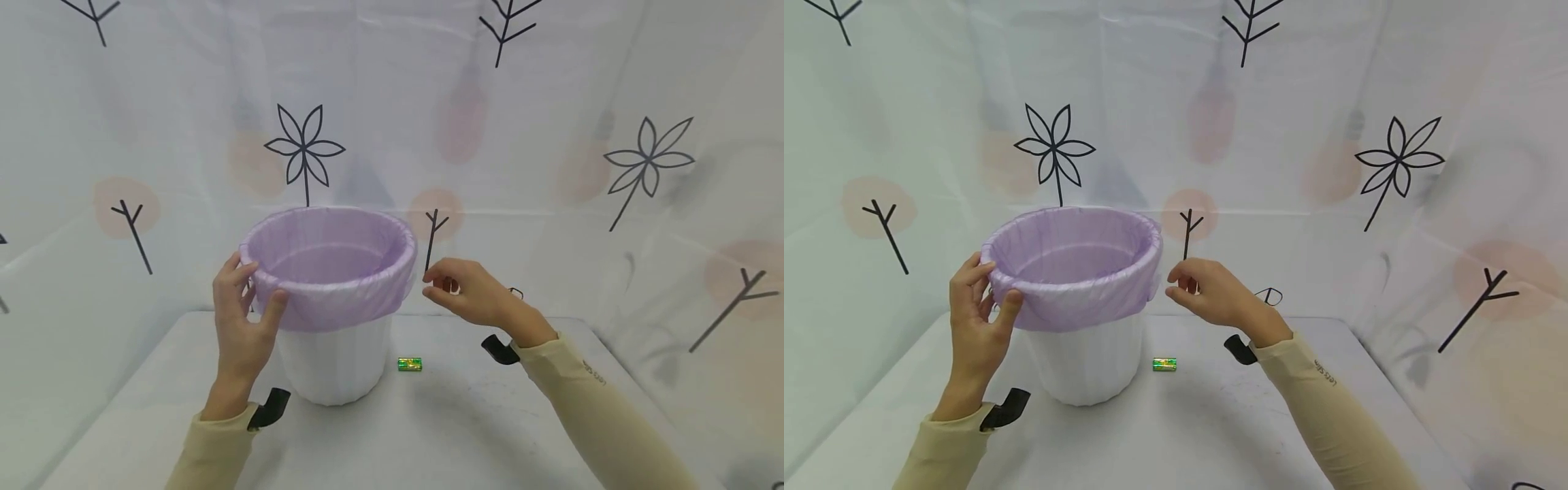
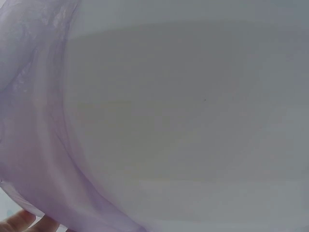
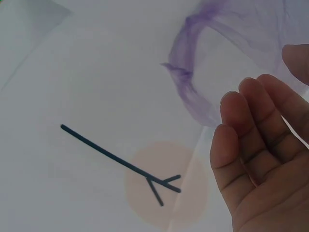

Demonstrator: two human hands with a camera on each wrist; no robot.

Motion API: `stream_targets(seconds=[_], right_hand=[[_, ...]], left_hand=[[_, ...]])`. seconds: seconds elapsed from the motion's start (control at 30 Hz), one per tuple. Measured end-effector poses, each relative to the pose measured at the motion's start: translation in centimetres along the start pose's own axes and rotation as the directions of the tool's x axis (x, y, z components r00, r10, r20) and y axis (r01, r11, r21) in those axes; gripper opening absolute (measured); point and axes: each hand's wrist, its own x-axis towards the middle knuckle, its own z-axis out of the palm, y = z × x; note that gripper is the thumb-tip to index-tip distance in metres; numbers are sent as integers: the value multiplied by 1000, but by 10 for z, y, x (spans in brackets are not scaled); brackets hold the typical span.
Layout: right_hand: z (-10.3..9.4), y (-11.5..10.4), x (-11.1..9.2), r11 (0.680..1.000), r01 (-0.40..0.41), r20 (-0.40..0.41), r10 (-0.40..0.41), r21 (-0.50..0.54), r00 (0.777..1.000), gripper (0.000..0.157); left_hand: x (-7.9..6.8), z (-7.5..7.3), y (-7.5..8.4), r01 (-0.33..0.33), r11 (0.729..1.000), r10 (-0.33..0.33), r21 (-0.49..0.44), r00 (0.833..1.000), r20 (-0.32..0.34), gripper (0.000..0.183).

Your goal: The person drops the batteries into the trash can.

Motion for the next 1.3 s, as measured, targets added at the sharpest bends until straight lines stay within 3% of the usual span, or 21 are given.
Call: stream_targets(seconds=[0.33,0.57,1.0,1.3], right_hand=[[40,20,-27,992,-122,47,120,43,992,15],[64,29,-36,988,-140,105,133,61,986,17],[111,46,-43,965,-248,274,216,86,937,27],[136,58,-44,956,-285,338,246,72,909,39]], left_hand=[[3,1,40,-4,1000,4,5,1000,1,48],[2,2,37,-1,1000,1,-11,1000,-5,50],[3,2,39,6,1000,-6,-1,1000,-3,48],[3,1,40,9,1000,-10,17,1000,4,48]])
